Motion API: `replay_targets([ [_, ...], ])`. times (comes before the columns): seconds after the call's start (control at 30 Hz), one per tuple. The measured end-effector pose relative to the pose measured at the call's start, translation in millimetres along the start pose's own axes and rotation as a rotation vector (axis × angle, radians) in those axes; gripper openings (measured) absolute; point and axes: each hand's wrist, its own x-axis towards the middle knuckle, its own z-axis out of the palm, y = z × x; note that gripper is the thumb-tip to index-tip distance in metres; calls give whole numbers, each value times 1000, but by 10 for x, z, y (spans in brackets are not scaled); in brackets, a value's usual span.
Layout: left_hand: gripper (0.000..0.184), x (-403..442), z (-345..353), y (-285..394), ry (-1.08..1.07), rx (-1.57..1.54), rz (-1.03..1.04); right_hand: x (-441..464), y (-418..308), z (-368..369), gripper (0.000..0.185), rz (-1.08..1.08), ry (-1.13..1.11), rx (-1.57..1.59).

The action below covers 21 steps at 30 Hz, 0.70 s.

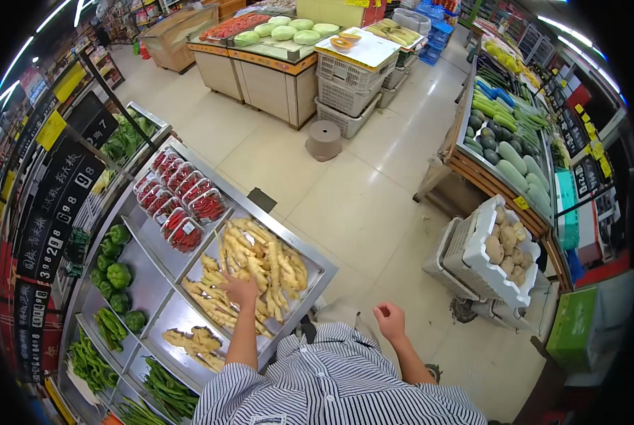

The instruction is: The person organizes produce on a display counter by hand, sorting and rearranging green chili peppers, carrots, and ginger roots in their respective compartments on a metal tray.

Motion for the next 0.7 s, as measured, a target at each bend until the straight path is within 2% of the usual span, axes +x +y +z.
replay_targets([
  [0.03,106,-50,-95,39,31,-47,-37,26,45,-17,15,25,10,0],
  [0.1,103,171,68,-302,80,-161,-18,133,91,-14,14,37,17,0],
  [0.2,99,352,144,-642,101,-121,-20,424,56,-52,15,-22,-12,-11],
  [0.27,99,256,-59,-542,50,-31,-69,660,-41,-64,16,-83,-54,-22],
  [0.4,66,385,-57,-737,22,-139,-4,1045,-250,53,14,-136,-106,1],
  [0.43,49,232,-267,-583,33,-183,-49,1125,-286,113,14,-150,-125,15],
  [0.57,35,138,-483,-717,211,-353,28,1298,-399,435,14,-199,-240,16],
  [0.7,35,135,-976,-912,299,-577,-6,1316,-777,816,14,-267,-398,58],
])
